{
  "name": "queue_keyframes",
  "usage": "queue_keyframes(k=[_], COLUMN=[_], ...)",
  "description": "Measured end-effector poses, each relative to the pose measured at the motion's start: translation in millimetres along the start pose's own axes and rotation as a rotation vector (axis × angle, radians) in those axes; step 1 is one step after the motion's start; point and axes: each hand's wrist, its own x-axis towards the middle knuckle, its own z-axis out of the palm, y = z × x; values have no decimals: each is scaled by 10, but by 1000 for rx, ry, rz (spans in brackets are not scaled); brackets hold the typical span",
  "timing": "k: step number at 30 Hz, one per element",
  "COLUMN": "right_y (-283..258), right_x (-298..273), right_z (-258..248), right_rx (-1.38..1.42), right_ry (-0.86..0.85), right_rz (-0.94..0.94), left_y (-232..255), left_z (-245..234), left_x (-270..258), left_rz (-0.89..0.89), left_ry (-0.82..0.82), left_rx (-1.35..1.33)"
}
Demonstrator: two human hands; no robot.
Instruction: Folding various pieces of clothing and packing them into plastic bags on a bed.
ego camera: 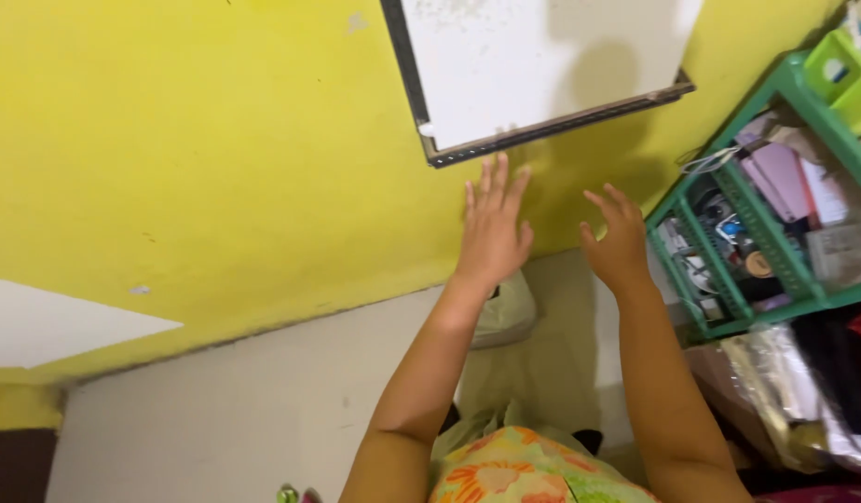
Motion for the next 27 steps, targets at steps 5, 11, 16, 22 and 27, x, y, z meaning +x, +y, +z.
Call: queue_keyframes(k=[5, 11, 16, 22, 27], right_y=[-83, 40, 333, 980, 1580], right_x=[-178, -623, -710, -858, -1103], right_z=[717, 1505, 2064, 2872, 3671], right_rx=[14, 0, -92, -162, -201], right_ry=[-26, -121, -229, -343, -425], right_rz=[114, 203, 217, 170, 191], left_y=[-500, -1126, -1589, -2182, -2704], left_z=[-20, 299, 848, 1783, 2642], left_x=[-224, -564, -695, -902, -1133], left_rz=[75, 74, 14, -35, -80], left_ry=[-39, -50, -127, -119, -174], left_rx=[-26, -86, -64, 24, 66])
